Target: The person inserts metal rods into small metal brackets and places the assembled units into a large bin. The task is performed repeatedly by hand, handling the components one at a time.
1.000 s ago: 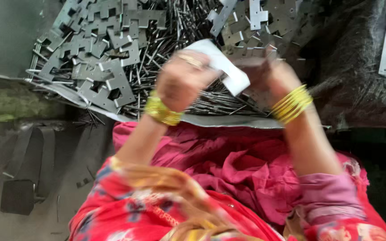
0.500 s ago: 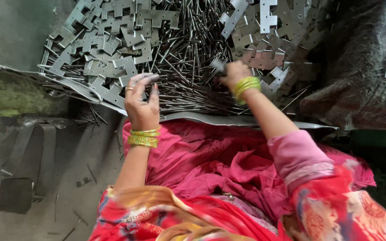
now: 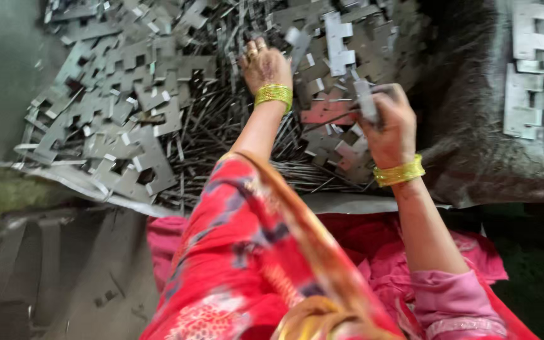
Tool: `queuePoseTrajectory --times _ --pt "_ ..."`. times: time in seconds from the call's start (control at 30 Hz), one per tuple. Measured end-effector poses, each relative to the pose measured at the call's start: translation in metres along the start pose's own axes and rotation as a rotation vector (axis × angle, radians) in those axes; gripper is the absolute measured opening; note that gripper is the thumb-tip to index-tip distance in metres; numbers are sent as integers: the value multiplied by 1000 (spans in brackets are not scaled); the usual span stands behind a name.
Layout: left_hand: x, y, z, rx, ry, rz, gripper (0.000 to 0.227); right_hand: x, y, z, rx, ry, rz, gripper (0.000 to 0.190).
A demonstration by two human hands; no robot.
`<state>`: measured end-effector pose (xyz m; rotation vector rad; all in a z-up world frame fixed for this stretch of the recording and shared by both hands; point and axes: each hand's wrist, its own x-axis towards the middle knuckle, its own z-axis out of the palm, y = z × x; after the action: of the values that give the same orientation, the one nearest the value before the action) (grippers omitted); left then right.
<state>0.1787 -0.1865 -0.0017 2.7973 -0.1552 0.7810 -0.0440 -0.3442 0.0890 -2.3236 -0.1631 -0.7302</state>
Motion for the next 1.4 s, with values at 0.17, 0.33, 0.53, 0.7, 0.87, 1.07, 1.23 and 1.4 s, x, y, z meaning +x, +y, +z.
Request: queuePoseTrajectory --times 0.17,0.33,0.53,0.7,0.87,1.07,1.23,1.4 --pt "-10 10 -16 -27 -99 44 15 -21 45 17 1097 513 739 22" --pt "-58 -35 -93 -615 -187 -259 24 -58 58 93 1368 331 1235 20" --pt "-143 -114 -126 -1538 -291 -784 28 -84 9 151 1411 18 1175 25" --pt "-193 -113 -142 -1804 -263 -794 29 -85 -31 157 1463 -50 1148 33" --pt "-200 -129 -164 -1825 -159 -826 30 -89 -55 166 1456 92 1073 24" --pt "-206 -154 -175 -1687 -172 -906 32 -84 -71 172 1524 47 1188 17" --pt "-210 -155 -173 -1570 -236 -963 32 -89 -61 186 1645 27 1349 22" --pt "-205 -132 -167 -1690 -230 -829 27 -91 -48 199 1316 85 1227 40"
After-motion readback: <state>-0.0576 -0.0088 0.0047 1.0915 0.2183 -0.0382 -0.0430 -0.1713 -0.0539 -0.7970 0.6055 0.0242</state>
